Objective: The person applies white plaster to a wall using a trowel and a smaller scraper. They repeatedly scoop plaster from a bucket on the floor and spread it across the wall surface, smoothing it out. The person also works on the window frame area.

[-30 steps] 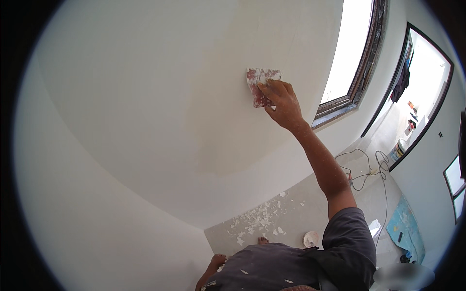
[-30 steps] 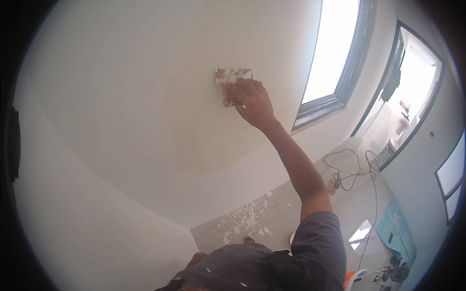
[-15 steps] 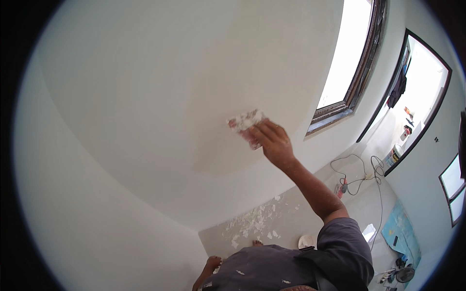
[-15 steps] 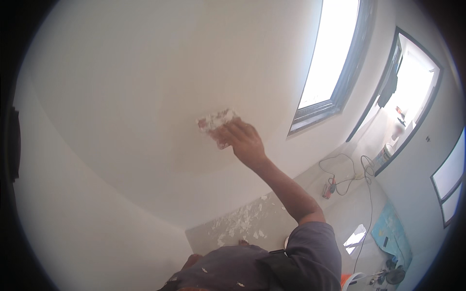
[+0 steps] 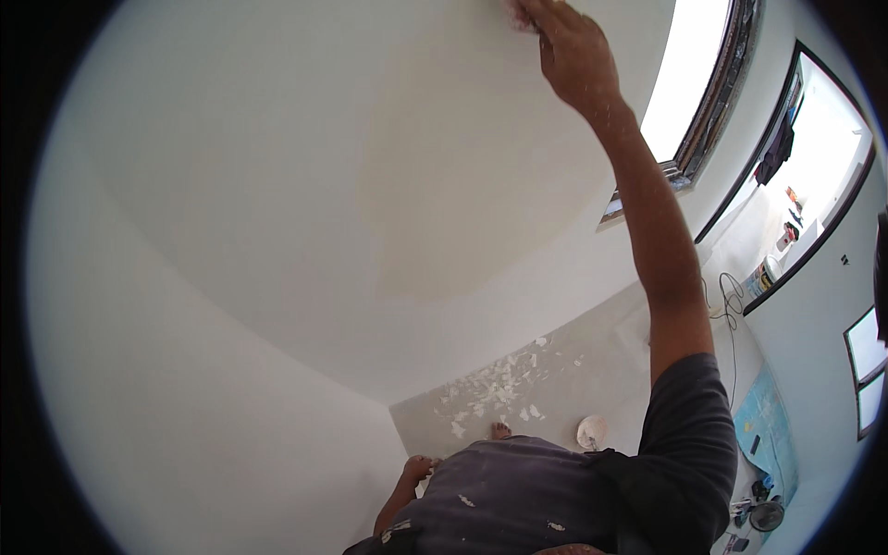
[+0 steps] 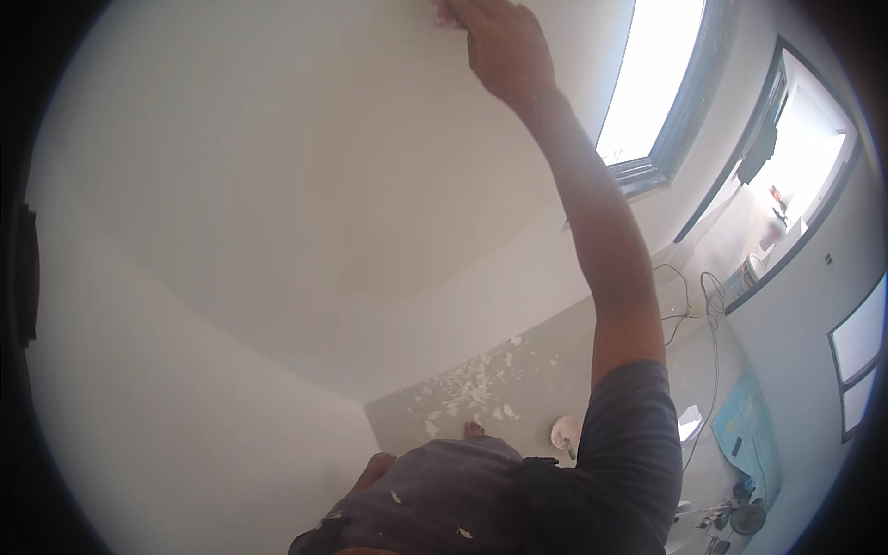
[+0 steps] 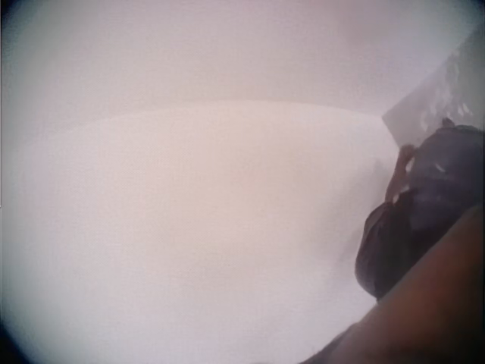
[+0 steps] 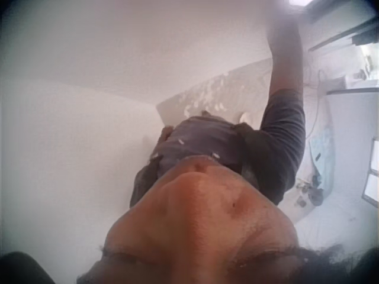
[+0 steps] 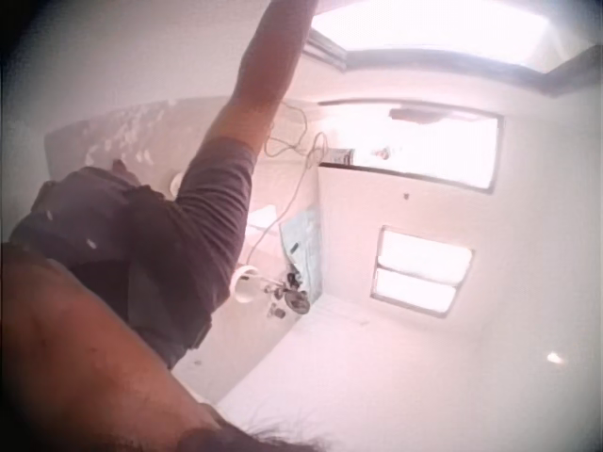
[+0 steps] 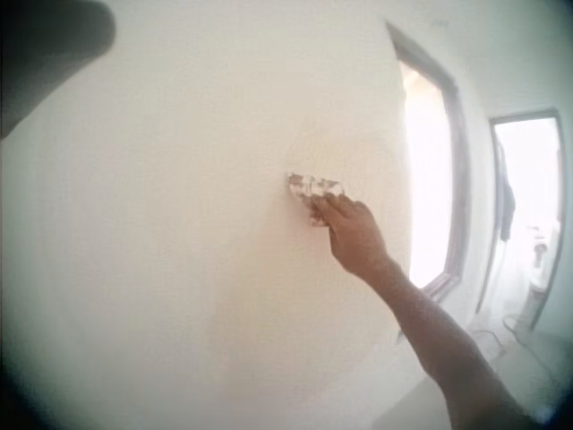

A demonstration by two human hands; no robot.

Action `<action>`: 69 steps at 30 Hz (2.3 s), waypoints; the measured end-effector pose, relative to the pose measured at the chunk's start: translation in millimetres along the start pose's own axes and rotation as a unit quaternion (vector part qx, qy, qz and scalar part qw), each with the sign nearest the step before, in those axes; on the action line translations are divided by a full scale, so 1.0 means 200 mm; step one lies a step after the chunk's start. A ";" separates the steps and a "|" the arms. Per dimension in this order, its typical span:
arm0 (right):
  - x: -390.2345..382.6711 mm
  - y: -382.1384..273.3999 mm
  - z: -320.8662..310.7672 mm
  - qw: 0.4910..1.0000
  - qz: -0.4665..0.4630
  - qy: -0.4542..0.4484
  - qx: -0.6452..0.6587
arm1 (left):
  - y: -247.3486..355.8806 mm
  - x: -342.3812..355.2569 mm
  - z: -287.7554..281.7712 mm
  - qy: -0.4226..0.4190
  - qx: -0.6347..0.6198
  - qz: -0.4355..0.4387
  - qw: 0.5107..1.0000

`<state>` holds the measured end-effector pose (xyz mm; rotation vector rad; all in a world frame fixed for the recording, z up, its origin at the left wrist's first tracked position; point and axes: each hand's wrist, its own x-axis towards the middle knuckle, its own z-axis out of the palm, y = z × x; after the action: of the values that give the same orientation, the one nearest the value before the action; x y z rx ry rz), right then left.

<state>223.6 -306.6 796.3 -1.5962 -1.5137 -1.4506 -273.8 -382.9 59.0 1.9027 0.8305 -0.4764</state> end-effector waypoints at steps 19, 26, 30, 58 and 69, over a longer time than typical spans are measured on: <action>-1.11 -1.01 0.21 0.963 0.067 -0.169 0.200 | -0.12 0.10 0.11 -0.074 -0.091 0.053 0.992; -0.67 -0.27 -0.15 0.976 0.102 -0.052 0.187 | -0.06 0.06 0.05 0.023 -0.333 -0.225 0.915; -0.13 0.32 -0.25 0.985 0.155 0.012 0.069 | 0.06 0.00 -0.06 0.022 -0.215 -0.165 0.962; -1.04 -0.43 0.27 0.961 0.201 -0.087 0.169 | -0.03 0.04 -0.03 0.049 -0.271 -0.192 0.942; -1.33 -0.80 0.41 0.957 0.213 -0.114 0.159 | 0.02 -0.15 -0.08 0.072 -0.218 -0.182 0.956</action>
<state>154.5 -296.2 483.7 -1.7871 -1.3269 -0.7698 -292.2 -380.3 88.9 1.3914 1.2799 -0.3404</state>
